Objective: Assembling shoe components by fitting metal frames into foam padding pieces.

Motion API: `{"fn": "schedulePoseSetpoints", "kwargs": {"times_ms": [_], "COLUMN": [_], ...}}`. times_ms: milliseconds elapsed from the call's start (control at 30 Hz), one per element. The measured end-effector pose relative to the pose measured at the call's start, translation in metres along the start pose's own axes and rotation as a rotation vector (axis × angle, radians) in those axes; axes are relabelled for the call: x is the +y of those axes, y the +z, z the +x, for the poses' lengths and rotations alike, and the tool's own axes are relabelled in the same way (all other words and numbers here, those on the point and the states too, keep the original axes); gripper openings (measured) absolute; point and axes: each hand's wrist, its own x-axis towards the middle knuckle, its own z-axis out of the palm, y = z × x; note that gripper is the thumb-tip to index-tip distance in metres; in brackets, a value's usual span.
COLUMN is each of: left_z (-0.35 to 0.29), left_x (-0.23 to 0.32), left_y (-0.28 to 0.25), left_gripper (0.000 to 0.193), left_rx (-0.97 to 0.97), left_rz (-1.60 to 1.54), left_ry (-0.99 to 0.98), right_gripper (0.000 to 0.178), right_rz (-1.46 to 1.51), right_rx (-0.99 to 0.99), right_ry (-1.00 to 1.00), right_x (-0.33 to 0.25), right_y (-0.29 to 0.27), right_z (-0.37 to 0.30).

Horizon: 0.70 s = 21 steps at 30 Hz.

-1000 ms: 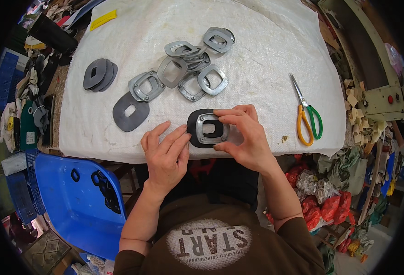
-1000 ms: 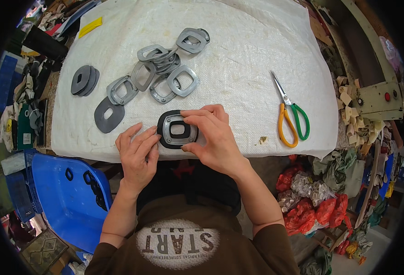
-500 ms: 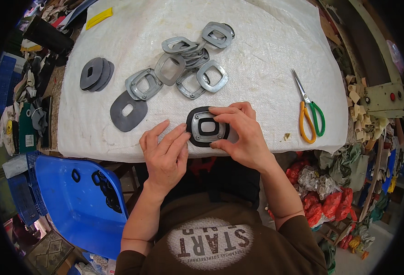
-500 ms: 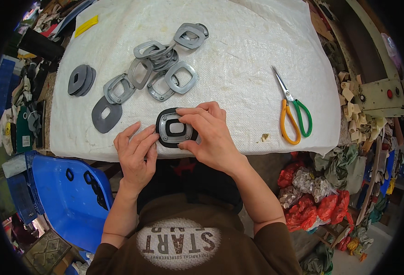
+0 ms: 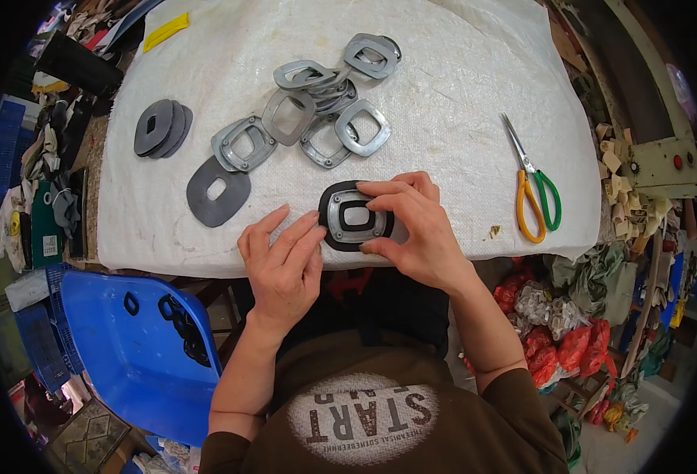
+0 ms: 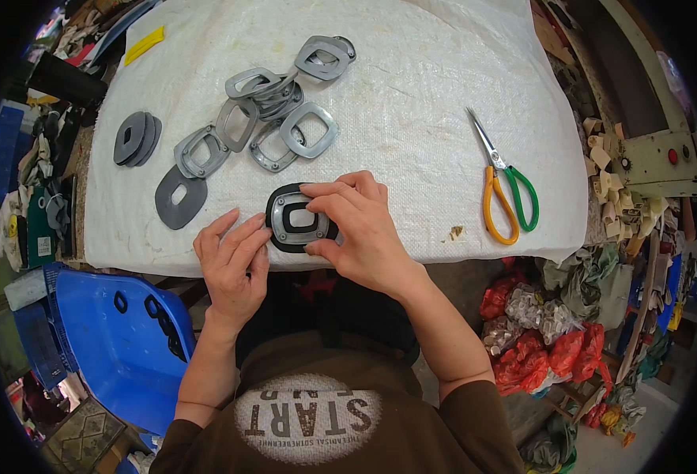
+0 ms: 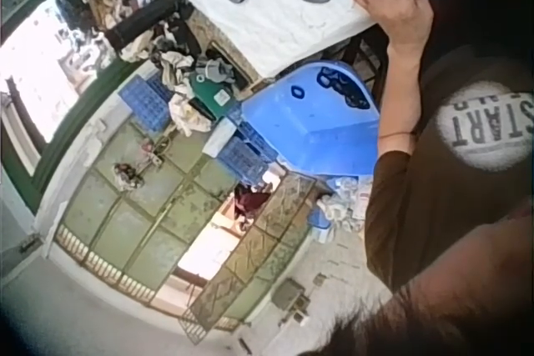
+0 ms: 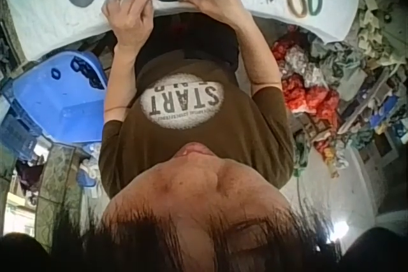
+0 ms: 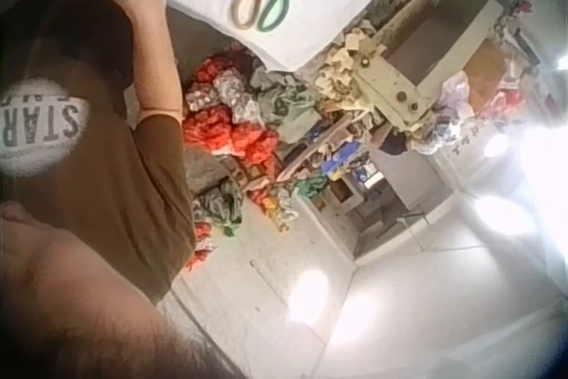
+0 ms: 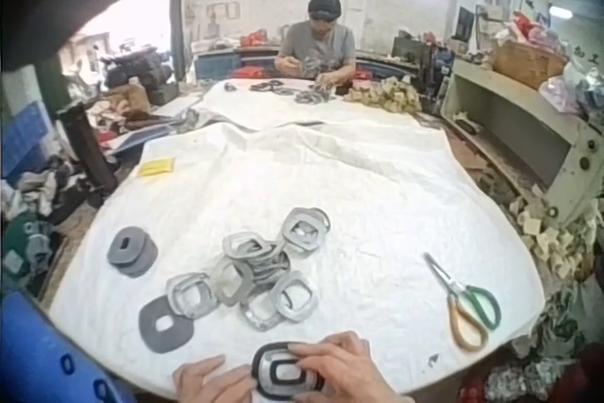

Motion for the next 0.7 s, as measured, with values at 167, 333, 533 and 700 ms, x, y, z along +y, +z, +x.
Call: {"fn": "schedulePoseSetpoints", "kwargs": {"times_ms": [167, 333, 533, 700], "left_z": [-0.0003, -0.0018, -0.0021, -0.0019], "left_x": [-0.0003, -0.0026, -0.0025, -0.0019], "left_y": [0.0, 0.0019, 0.0013, 0.0028], "left_gripper": [0.025, 0.029, 0.029, 0.028], "left_rx": [-0.001, 0.009, 0.008, 0.012], "left_rz": [-0.008, 0.008, 0.005, -0.006], "left_ry": [0.001, 0.004, -0.003, -0.008], "right_gripper": [0.052, 0.05, 0.049, 0.048], "right_rz": [-0.003, -0.018, -0.049, -0.052], "right_rx": [-0.005, -0.018, -0.034, -0.032], "right_ry": [0.007, 0.007, 0.008, 0.014], "right_x": [-0.0004, 0.0001, -0.0013, -0.0017], "right_y": [-0.0002, -0.0004, -0.0008, -0.002], "right_z": [0.0002, 0.0005, 0.0017, 0.0016]}}
